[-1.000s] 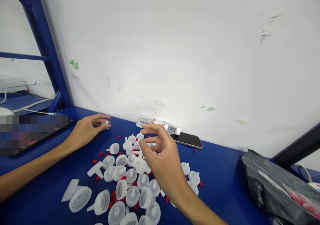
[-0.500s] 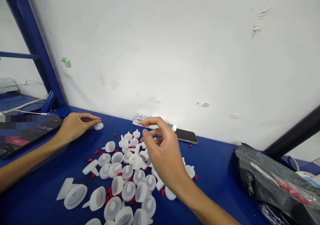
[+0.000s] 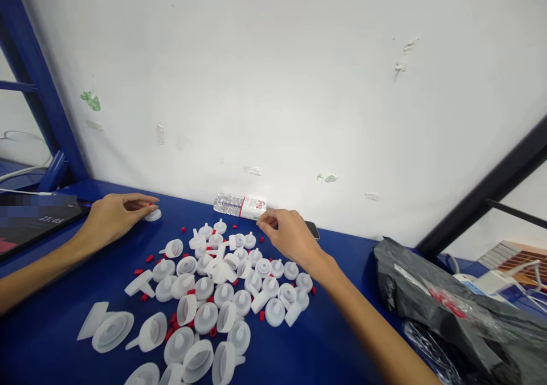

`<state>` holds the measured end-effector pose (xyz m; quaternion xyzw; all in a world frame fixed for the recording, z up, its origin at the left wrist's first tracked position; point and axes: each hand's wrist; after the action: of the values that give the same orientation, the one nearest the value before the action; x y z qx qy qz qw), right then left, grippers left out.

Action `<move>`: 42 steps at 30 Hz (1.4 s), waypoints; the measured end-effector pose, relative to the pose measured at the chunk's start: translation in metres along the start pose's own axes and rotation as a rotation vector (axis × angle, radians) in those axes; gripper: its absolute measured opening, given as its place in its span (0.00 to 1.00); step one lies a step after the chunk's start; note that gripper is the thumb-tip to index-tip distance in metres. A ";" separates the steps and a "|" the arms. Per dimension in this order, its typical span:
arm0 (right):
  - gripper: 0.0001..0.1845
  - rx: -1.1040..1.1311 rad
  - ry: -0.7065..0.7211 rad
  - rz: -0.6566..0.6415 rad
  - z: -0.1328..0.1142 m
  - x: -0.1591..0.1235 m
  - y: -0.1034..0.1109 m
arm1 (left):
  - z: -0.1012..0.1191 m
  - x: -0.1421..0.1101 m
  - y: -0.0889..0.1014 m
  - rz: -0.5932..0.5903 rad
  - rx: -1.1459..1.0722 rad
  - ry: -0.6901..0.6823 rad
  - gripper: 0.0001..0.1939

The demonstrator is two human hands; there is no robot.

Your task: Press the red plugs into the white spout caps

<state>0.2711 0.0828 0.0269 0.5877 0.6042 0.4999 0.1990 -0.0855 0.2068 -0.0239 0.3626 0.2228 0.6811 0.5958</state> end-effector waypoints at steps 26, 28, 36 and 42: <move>0.06 0.188 0.080 0.142 -0.027 0.001 0.001 | 0.052 -0.052 -0.005 0.101 -0.169 -0.455 0.14; 0.05 0.343 0.179 0.139 -0.049 -0.003 -0.007 | 0.058 -0.067 -0.010 -0.063 -0.248 -0.509 0.21; 0.09 0.239 0.270 0.104 -0.067 -0.010 -0.004 | 0.064 -0.080 -0.017 -0.084 -0.288 -0.592 0.19; 0.07 -0.278 -0.098 -0.149 0.012 -0.001 0.026 | 0.057 -0.065 -0.013 0.077 -0.158 -0.514 0.21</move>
<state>0.2950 0.0812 0.0430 0.5317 0.5607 0.5332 0.3444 -0.0320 0.1391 -0.0125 0.4842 -0.0038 0.6040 0.6331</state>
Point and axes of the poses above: each hand's wrist, its own x-axis towards the middle knuckle, its own y-axis out of the back of the hand, z = x × y, and after that the axes turned 9 degrees about y, right-handed
